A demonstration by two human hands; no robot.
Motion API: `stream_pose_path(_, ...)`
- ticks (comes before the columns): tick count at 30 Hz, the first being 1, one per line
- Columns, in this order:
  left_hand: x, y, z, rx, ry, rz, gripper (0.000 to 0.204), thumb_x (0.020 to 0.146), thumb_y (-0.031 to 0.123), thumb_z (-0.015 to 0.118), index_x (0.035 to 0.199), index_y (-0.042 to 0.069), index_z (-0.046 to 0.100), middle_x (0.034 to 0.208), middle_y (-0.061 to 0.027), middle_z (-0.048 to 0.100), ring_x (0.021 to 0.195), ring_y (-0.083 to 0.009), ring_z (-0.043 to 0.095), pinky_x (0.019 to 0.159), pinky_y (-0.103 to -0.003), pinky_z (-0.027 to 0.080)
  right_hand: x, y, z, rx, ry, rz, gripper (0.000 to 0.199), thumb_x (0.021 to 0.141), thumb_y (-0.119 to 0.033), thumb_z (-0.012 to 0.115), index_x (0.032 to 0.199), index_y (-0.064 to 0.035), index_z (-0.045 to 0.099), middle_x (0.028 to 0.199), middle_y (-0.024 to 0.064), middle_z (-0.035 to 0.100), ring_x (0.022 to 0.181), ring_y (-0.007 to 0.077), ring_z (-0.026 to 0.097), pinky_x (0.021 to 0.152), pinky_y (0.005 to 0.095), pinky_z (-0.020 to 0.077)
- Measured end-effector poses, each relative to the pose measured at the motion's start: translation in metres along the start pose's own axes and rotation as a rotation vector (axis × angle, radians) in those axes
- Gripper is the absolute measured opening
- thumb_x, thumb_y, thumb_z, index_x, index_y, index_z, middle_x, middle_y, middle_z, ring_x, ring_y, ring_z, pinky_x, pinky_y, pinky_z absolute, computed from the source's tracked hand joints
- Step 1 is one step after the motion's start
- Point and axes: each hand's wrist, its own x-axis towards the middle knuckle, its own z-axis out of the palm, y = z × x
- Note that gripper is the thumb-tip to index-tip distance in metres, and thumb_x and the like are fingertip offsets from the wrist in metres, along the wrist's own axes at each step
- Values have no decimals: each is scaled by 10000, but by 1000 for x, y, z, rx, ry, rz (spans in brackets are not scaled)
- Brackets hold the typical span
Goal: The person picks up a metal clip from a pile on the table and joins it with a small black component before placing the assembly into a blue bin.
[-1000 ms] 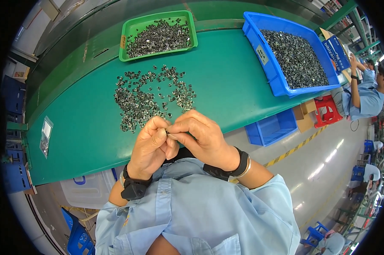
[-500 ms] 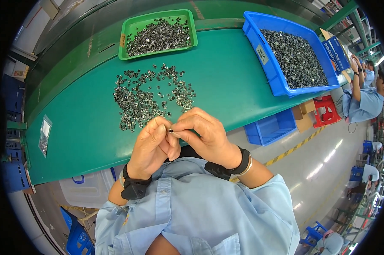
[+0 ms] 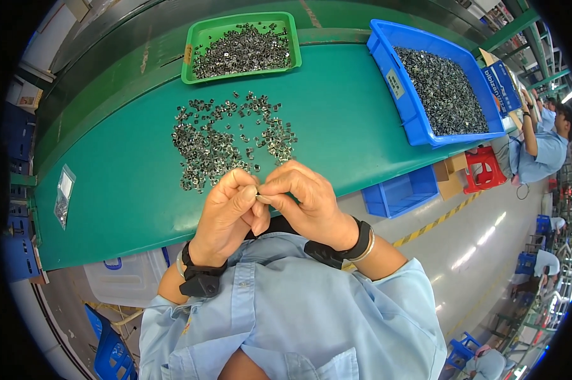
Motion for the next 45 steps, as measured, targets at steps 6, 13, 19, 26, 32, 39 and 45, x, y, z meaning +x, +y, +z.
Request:
stream_pose_path(6, -2, 0, 2, -6, 35, -10, 162, 947, 210, 513, 936, 56, 464, 680, -80, 555, 518, -160, 505, 489, -289, 410, -2, 4, 3, 60, 18, 49, 179, 753, 22, 680, 874, -60, 578, 816, 72, 605, 731, 199, 572, 624, 293, 452)
stream_pose_path(13, -1, -4, 4, -37, 24, 33, 157, 962, 209, 482, 987, 55, 471, 694, -83, 556, 554, -148, 516, 497, -282, 417, -5, 6, 4, 122, 62, 99, 164, 761, 24, 675, 865, -53, 575, 824, 74, 598, 741, 187, 563, 627, 288, 448)
stream_pose_path(19, -2, -6, 5, 32, 35, 65, 162, 970, 217, 463, 996, 58, 473, 701, -77, 552, 559, -143, 516, 501, -276, 424, -5, 3, 8, 147, 103, 123, 160, 761, 27, 675, 860, -50, 577, 818, 67, 595, 747, 176, 563, 642, 285, 449)
stream_pose_path(26, 5, 3, 2, -7, 85, 109, 155, 972, 196, 455, 1029, 55, 484, 771, -68, 561, 573, -136, 523, 504, -276, 431, 36, 13, -11, -56, 15, 43, 92, 808, -15, 644, 863, -48, 577, 826, 59, 603, 766, 161, 573, 672, 274, 462)
stream_pose_path(32, 3, 5, -13, -30, 75, 91, 155, 967, 163, 456, 1053, 39, 488, 811, -73, 563, 587, -134, 529, 531, -268, 446, 146, 51, -40, -143, -14, 231, 110, 862, -105, 613, 915, -12, 590, 880, 38, 623, 812, 115, 584, 738, 252, 479)
stream_pose_path(39, -2, 6, -22, -90, 21, 65, 141, 965, 138, 449, 1053, 35, 490, 810, -77, 563, 604, -138, 542, 551, -272, 462, 131, 76, -56, -359, -341, 173, 170, 839, -108, 631, 977, -12, 609, 914, 44, 624, 871, 142, 590, 790, 269, 472)
stream_pose_path(45, 0, 5, -23, -72, -45, 23, 135, 968, 111, 440, 1070, 38, 491, 837, -74, 578, 641, -129, 565, 576, -260, 469, 79, 64, -58, -449, -450, 257, 145, 793, -81, 651, 929, -32, 635, 861, 57, 592, 854, 198, 580, 756, 304, 468)
